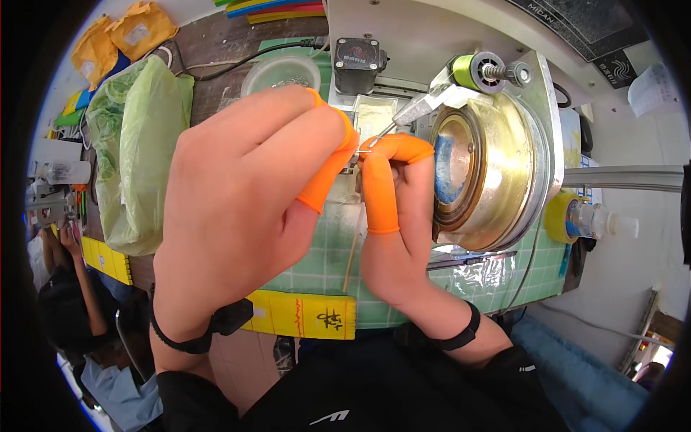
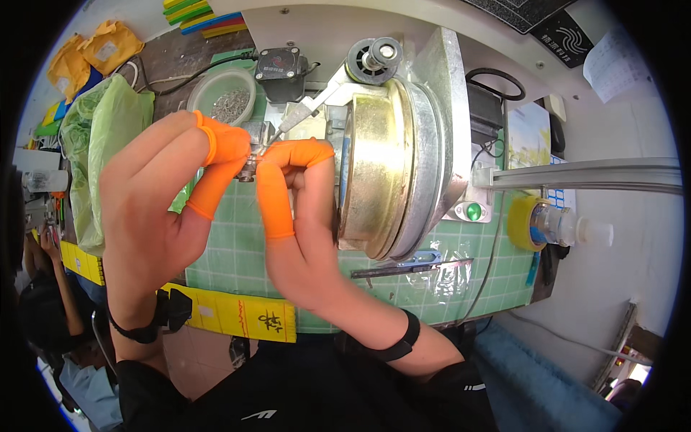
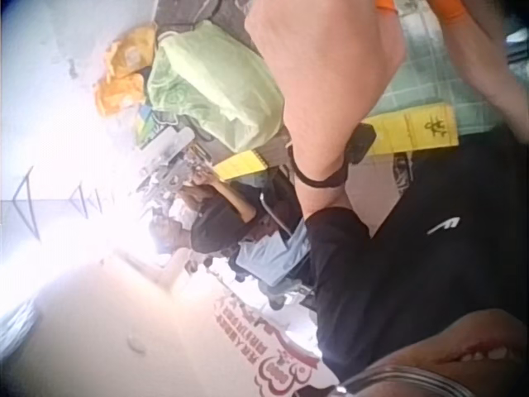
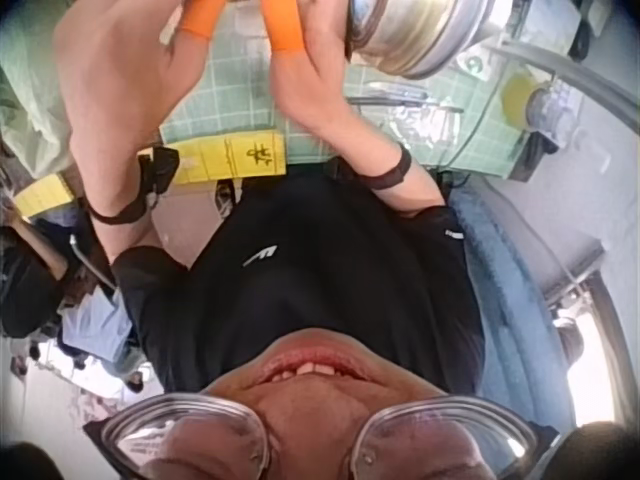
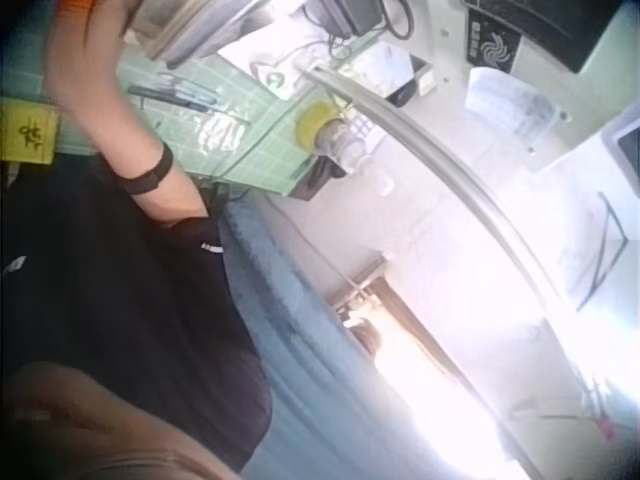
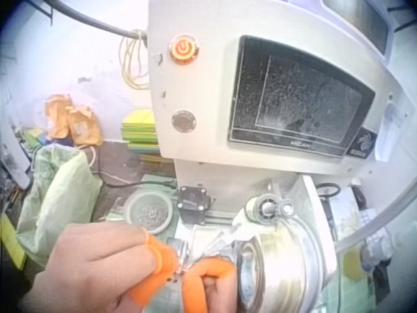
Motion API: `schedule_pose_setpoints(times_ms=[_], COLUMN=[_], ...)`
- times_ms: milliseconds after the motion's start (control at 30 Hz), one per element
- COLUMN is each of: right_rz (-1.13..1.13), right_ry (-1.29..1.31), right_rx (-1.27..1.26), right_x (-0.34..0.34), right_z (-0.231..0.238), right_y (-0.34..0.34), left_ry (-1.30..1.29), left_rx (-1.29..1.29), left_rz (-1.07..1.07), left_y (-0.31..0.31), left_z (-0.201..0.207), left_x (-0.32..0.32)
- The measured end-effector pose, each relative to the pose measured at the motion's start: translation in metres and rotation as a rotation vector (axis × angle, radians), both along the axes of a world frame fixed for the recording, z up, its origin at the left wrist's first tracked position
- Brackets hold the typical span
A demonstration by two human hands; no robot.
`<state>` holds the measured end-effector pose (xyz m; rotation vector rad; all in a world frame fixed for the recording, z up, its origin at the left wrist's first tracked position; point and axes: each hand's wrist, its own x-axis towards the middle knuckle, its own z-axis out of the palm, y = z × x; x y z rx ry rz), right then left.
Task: Assembling small electrical components onto a yellow strip using a winding machine, tweezers, and adhesive.
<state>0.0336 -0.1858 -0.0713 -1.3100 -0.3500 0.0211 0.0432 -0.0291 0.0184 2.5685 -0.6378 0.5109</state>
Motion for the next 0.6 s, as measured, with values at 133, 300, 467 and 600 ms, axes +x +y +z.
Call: schedule_pose_setpoints(times_ms=[133, 300, 467, 600], right_rz=[-0.025, -0.205, -0.177, -0.149], right_ry=[-0.033, -0.372, -0.36, -0.374], right_rx=[-0.028, -0.288, -0.31, -0.287], right_x=[0.005, 0.017, 0.015, 0.019], right_z=[-0.006, -0.012, -0.006, -0.014], right_y=[0.002, 0.002, 0.001, 0.001], left_ry=[0.021, 0.01, -0.081, -0.253], left_rx=[-0.029, -0.233, -0.256, -0.031], left_rz=[0.005, -0.066, -0.189, -0.297], left_y=[0.001, 0.005, 0.028, 0.032], left_z=[-0.004, -0.011, -0.018, -0.029], left_x=[-0.002, 0.005, 0.01, 0.008])
